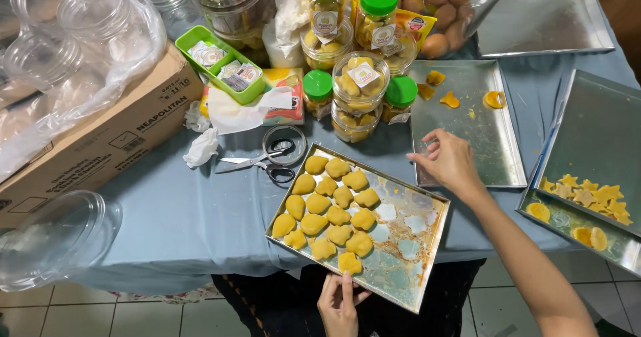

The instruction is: Organizing and arranging small yellow pastries on metal baking trays by moving them from one tray to another and aligning them in rows.

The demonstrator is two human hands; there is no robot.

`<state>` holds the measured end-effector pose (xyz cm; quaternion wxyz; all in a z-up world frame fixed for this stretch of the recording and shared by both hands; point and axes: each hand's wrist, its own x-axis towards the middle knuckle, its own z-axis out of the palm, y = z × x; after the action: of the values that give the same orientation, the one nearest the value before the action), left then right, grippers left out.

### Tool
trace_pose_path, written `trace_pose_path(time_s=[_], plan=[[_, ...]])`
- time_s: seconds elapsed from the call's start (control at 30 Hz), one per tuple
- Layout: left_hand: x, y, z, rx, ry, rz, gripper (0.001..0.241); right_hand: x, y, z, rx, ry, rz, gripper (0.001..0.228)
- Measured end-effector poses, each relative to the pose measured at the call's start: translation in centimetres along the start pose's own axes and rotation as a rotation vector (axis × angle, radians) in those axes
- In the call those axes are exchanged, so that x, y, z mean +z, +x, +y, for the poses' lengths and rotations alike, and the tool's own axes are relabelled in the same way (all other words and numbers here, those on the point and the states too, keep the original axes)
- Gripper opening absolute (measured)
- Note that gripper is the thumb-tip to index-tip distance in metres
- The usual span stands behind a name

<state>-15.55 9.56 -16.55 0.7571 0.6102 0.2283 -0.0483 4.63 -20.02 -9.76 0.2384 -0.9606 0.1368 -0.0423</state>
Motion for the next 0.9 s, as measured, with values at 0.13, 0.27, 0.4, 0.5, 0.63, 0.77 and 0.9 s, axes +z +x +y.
trace_pose_path(time_s=[0.13,0.27,0.4,0.5,0.63,0.77,0.9], plan=[[0.0,0.4,-0.4,-0.005,-0.009,-0.003,0.034,-1.5,0.1,-0.2,0.19,0.168,-0.14,0.031],[0.6,0.8,-0.8,-0.026,-0.04,-0.036,0.034,-1.0,-0.3,0.5,0.165,0.097,-0.032,0.029],[1.3,0.7,0.0,-0.05,-0.025,-0.08,0.035,0.5,-1.1,0.2,0.065,-0.19,0.077,0.034],[1.6,0.7,-0.2,-0.048,-0.033,-0.068,0.035,2.4,-0.4,1.9,-0.004,-0.276,0.061,0.023],[1.9,0.9,-0.2,-0.063,-0.062,-0.06,0.033,2.2,-0.5,1.5,-0.115,-0.211,0.13,0.015],[2.7,1.2,1.3,-0.087,-0.052,-0.112,0.031,1.2,-2.2,-0.6,-0.065,-0.206,0.104,0.012],[3.1,2.5,6.7,-0.276,0.182,-0.353,0.034,-0.6,-6.9,-4.0,-0.011,-0.189,0.079,0.007]])
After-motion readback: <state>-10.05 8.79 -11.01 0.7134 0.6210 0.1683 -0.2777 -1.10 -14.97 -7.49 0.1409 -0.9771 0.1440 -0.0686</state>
